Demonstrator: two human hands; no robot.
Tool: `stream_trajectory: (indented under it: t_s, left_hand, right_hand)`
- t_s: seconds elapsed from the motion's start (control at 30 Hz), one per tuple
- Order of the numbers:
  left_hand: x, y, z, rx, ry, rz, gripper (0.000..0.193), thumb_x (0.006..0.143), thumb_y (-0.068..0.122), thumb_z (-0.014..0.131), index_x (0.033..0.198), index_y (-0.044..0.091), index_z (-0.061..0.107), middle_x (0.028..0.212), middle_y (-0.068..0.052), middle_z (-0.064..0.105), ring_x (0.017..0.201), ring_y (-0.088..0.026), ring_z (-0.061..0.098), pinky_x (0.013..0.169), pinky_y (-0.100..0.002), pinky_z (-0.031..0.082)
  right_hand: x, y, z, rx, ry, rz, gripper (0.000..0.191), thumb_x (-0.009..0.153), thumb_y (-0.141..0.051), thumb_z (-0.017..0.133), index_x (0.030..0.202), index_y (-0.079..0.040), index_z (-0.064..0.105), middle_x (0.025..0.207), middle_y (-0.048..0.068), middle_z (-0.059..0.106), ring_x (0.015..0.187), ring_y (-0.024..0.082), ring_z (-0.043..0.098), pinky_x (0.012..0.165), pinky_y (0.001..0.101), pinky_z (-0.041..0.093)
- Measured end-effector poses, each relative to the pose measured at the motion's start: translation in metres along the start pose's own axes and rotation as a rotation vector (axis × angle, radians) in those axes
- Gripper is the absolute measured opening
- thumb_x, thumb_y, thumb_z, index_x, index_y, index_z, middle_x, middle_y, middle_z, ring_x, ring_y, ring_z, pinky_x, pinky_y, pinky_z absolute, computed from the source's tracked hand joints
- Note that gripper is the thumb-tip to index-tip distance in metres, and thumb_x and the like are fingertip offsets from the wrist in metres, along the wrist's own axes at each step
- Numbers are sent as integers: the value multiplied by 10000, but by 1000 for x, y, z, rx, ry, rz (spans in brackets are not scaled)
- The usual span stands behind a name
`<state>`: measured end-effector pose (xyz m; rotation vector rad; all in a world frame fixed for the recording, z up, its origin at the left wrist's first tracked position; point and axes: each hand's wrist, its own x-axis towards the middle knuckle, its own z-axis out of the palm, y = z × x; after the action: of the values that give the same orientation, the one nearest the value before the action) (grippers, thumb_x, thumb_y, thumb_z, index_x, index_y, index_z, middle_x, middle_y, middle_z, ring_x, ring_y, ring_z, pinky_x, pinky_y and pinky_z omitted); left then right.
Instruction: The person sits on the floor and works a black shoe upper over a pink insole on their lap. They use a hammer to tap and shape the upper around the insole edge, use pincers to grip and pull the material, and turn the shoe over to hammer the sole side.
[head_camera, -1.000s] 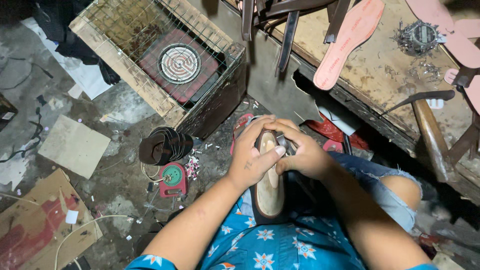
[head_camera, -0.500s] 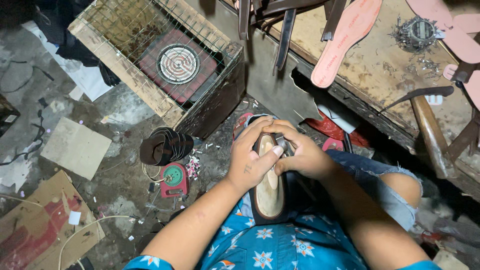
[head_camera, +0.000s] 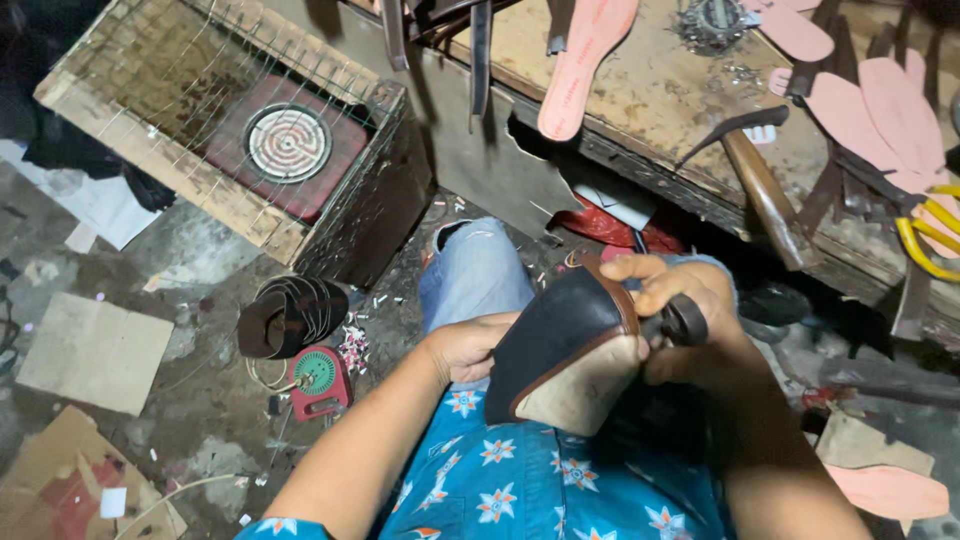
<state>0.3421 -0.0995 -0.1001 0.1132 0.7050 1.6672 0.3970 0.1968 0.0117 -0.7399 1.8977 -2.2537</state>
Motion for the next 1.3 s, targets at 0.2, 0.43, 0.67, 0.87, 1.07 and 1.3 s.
stream_trajectory:
  t_s: [0.2,0.43,0.67,0.87,1.07,1.3]
  left_hand:
    - [13,25,41,158,-223,27,641,855,344,858,1302,-58,636,1196,-99,728,1054,-148,695,958,-312,558]
    - [16,99,91,1802,726,403,620,563,536,930,925,50,794,810,-157,720,815,-336,648,782,-455,521]
    - [23,91,86,1782,663,723,372,850,386,766,1045,70,794,879,-123,715,866,-351,622,790,-463,494]
    - [6,73,69,1488,460,612,480,914,326,750,1284,39,645,1140,-161,694,1107,-340,647,991,-411,503]
    - [-41,77,46,1398,290,346,1127,707,264,956,1527,-68,258,1500,-241,411,1419,-309,365,1152,-380,276]
    - [-74,57,41,667,317,360,961,734,249,823,1552,-20,397,1433,-124,563,1333,-242,507,1155,-360,377]
  right_hand:
    - [-57,-23,13,277,452,126,678,847,-192,840,1423,3,540,1467,217,532,1223,294,554,1039,440,449]
    - [-110,12,39,-233,819,477,763,785,-178,751,1462,29,466,1007,98,701,862,148,638,838,320,495]
    - [-103,55,44,-397,920,609,320,869,-124,745,1166,-25,678,872,63,703,831,136,652,811,275,528]
    - [-47,52,7,-174,877,445,412,823,-14,771,1200,-64,613,1075,100,697,891,141,637,817,296,531]
    - [-16,8,5,-307,526,162,433,746,57,768,1138,-26,604,1451,152,604,1329,181,590,1100,343,469]
    - [57,-1,11,-590,417,46,390,807,-5,800,1160,-16,633,1428,162,590,1292,222,592,1097,366,461]
